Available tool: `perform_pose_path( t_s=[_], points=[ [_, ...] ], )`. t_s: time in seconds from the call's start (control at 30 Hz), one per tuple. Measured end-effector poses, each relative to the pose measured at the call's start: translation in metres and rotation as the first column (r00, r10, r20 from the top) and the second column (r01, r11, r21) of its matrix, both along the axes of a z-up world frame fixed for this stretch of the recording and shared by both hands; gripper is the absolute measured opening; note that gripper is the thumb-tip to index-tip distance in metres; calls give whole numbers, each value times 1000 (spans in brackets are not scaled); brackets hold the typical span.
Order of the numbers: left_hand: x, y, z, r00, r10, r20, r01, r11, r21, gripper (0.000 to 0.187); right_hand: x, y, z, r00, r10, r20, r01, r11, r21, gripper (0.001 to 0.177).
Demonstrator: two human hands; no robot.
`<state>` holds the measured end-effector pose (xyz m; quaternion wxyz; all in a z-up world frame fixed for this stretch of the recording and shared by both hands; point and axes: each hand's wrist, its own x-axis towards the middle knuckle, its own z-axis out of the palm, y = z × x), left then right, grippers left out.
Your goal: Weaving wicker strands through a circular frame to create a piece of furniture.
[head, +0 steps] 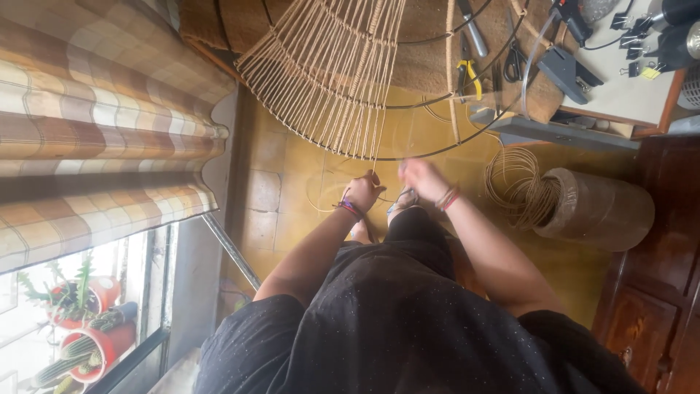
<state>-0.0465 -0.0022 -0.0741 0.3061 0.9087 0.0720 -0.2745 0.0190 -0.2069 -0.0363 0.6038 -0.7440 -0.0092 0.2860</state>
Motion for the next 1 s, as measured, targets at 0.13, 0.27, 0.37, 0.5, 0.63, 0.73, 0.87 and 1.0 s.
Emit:
perform_pose_path(
  t_s=[0.13,0.27,0.37,0.5,0.63,0.73,0.87,1.0],
  points=[
    [-11,-3,-2,929,365,56,-295,826,-481,25,-65,-34,-48,424,903,-75,-680,262,-684,30],
    [-15,-15,-27,759,636,-140,-464,378,-801,29,-14,-27,-74,929,362,73,-305,863,-403,30],
    [-7,-25,-41,680,655,-329,-535,136,-834,31,64,14,0,974,-221,-47,218,974,-53,46],
    [-4,-37,-77,598,651,-468,-608,-13,-794,32,102,42,11,875,-379,-300,399,917,5,52],
    [11,-38,-85,581,630,-516,-641,-37,-767,26,78,16,-53,997,-66,-35,54,961,-270,35],
    [14,-44,-99,660,669,-342,-572,151,-806,23,21,-10,-32,780,616,-111,-569,625,-534,33],
    [10,-43,-106,713,679,-176,-575,423,-700,30,-11,-31,-27,500,802,-326,-742,202,-640,26],
    [10,-45,-90,698,678,-230,-542,289,-789,28,14,-40,-26,692,721,41,-433,460,-775,43]
  ],
)
